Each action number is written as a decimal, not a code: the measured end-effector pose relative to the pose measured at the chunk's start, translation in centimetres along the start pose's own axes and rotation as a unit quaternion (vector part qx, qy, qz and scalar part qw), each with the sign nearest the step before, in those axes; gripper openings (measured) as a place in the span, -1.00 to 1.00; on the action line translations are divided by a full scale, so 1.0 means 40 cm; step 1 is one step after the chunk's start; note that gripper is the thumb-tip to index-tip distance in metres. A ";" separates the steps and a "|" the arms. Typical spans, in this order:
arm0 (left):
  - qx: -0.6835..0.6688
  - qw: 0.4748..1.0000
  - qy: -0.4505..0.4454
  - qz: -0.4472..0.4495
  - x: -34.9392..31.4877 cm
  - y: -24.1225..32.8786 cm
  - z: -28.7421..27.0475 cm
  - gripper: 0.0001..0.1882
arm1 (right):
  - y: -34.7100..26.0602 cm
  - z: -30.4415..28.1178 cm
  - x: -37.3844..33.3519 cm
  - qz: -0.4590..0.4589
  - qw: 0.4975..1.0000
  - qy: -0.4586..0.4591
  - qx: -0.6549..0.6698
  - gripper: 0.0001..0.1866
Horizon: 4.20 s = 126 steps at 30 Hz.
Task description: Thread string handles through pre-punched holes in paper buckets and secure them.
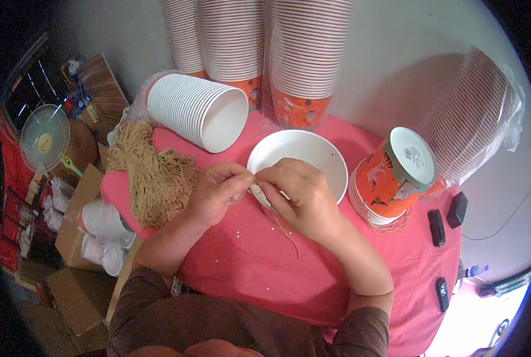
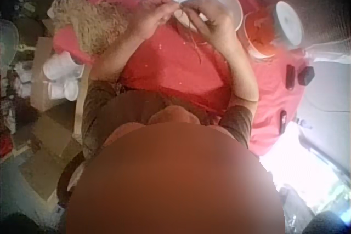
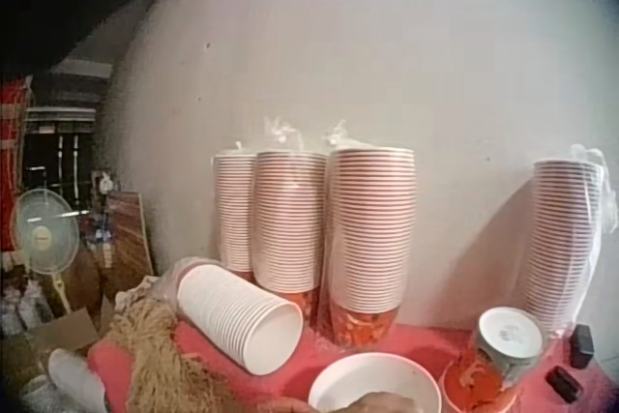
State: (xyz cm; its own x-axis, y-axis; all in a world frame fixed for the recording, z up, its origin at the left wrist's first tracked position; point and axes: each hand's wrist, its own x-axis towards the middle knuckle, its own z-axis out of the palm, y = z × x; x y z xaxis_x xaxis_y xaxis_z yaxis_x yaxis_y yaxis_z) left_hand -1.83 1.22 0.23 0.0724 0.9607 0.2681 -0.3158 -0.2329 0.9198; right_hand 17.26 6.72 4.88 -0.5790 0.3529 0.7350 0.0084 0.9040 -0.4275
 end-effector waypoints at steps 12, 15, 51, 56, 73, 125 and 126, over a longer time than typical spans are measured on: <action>-0.071 0.997 0.000 -0.031 0.005 -0.002 -0.006 -0.84 | 0.002 0.002 -0.002 0.016 1.000 -0.014 -0.023 -0.84; -0.018 1.000 0.009 0.004 0.003 -0.007 -0.002 -0.85 | 0.003 0.002 -0.003 0.009 0.999 -0.014 -0.032 -0.85; 0.206 0.978 0.000 0.028 0.007 0.012 -0.005 -0.92 | 0.025 -0.026 -0.001 0.103 0.990 0.041 -0.093 -0.89; 0.214 0.964 0.006 0.159 0.025 -0.010 -0.009 -0.92 | 0.021 -0.035 0.007 0.009 0.993 0.019 -0.117 -0.84; 0.211 0.953 -0.008 0.220 0.001 0.003 0.025 -0.84 | -0.026 -0.015 -0.004 -0.097 0.982 -0.041 -0.155 -0.74; 0.448 0.886 0.001 0.118 -0.001 0.049 -0.011 -0.74 | -0.049 -0.137 -0.011 0.151 0.965 0.124 0.175 -0.85; 0.442 0.889 0.040 0.115 0.019 0.042 -0.035 -0.74 | -0.053 -0.143 -0.016 0.163 0.958 0.101 0.212 -0.86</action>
State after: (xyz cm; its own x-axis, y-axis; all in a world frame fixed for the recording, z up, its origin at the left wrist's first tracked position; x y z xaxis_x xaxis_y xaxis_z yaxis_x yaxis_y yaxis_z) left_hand -3.64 1.77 1.57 0.0242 0.8717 0.4894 0.5564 -0.4185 0.7179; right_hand 22.26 5.96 8.33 -0.4322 0.6781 0.5944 -0.1952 0.5732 -0.7958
